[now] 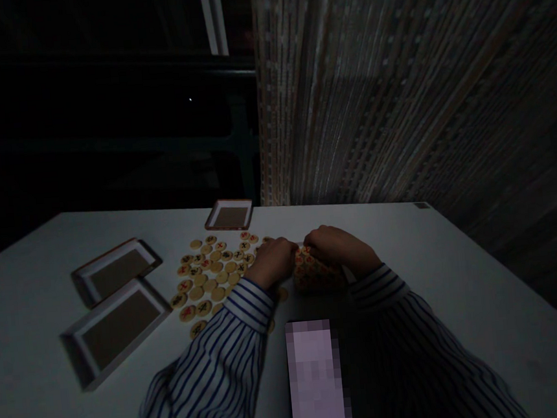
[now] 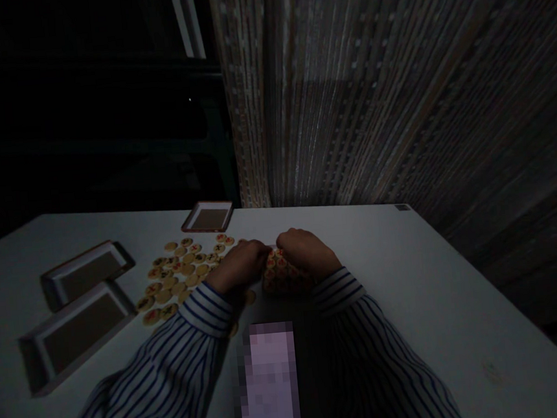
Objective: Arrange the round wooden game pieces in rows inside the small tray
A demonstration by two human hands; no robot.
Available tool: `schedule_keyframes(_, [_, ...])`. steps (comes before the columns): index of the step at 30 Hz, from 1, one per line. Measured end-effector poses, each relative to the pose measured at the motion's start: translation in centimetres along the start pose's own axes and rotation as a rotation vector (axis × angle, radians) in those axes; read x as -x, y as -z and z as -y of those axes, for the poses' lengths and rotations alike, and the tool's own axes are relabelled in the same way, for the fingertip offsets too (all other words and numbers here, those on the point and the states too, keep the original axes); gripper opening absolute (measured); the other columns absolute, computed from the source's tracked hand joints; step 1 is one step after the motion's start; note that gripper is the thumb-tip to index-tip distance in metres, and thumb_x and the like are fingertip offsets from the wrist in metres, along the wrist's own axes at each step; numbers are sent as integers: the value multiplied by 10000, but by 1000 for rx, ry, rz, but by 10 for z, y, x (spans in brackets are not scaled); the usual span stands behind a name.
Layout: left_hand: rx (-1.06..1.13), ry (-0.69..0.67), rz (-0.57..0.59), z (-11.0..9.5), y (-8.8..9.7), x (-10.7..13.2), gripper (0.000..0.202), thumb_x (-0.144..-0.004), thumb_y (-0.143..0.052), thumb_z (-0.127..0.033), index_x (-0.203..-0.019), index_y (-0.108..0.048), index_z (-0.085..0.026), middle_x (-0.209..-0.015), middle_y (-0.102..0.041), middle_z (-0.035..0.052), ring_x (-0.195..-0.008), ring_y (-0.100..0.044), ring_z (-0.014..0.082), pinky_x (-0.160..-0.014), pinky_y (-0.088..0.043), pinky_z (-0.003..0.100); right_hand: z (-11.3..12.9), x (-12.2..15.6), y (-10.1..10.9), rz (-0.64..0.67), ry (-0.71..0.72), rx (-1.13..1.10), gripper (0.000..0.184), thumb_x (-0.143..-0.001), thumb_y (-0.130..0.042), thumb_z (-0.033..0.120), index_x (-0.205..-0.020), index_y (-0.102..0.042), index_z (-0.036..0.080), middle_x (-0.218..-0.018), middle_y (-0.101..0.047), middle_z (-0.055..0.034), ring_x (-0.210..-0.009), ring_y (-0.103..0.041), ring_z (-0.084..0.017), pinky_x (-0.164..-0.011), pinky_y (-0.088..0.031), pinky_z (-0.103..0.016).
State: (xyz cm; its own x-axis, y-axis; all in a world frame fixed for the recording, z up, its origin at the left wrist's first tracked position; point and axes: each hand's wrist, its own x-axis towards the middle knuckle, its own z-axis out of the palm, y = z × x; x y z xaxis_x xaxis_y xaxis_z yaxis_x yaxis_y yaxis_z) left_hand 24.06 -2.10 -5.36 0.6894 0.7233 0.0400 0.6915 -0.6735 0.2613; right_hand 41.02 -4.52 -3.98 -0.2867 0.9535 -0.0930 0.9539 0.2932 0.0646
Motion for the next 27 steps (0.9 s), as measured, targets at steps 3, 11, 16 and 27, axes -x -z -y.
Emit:
schedule_keyframes(3, [0,12,-11,0,0,0,278,-848,-424,-248,-958,-679,-226,-966,-688,107,-903,-633,227,-772,-448,308,-1,-2,-1,-1,5,-3,261,-826,-455,204,-978,-657,141,-931,-664,-131,-857,-610,-213,-692,-387,-283])
schedule_keyframes(11, [3,3,16,-1,1,-1,287,-854,-412,-249,-932,-687,-222,-932,-700,106,-900,-640,225,-775,-447,303,1,1,1,1,16,-1,247,-822,-450,195,-948,-657,148,-922,-668,-126,-843,-608,-203,-668,-381,-273])
schedule_keyframes(16, [5,1,1,1,-1,-1,302,-869,-401,-272,-938,-689,-212,-923,-701,106,-888,-640,212,-776,-443,293,3,2,4,2,-1,-5,254,-831,-445,185,-966,-657,151,-937,-667,-126,-851,-614,-201,-683,-387,-272])
schedule_keyframes(27, [22,0,6,1,-1,-1,293,-867,-406,-249,-969,-680,-220,-970,-693,113,-914,-633,222,-791,-442,306,6,3,6,21,-13,22,251,-843,-442,185,-976,-651,143,-949,-665,-131,-873,-611,-204,-695,-394,-273])
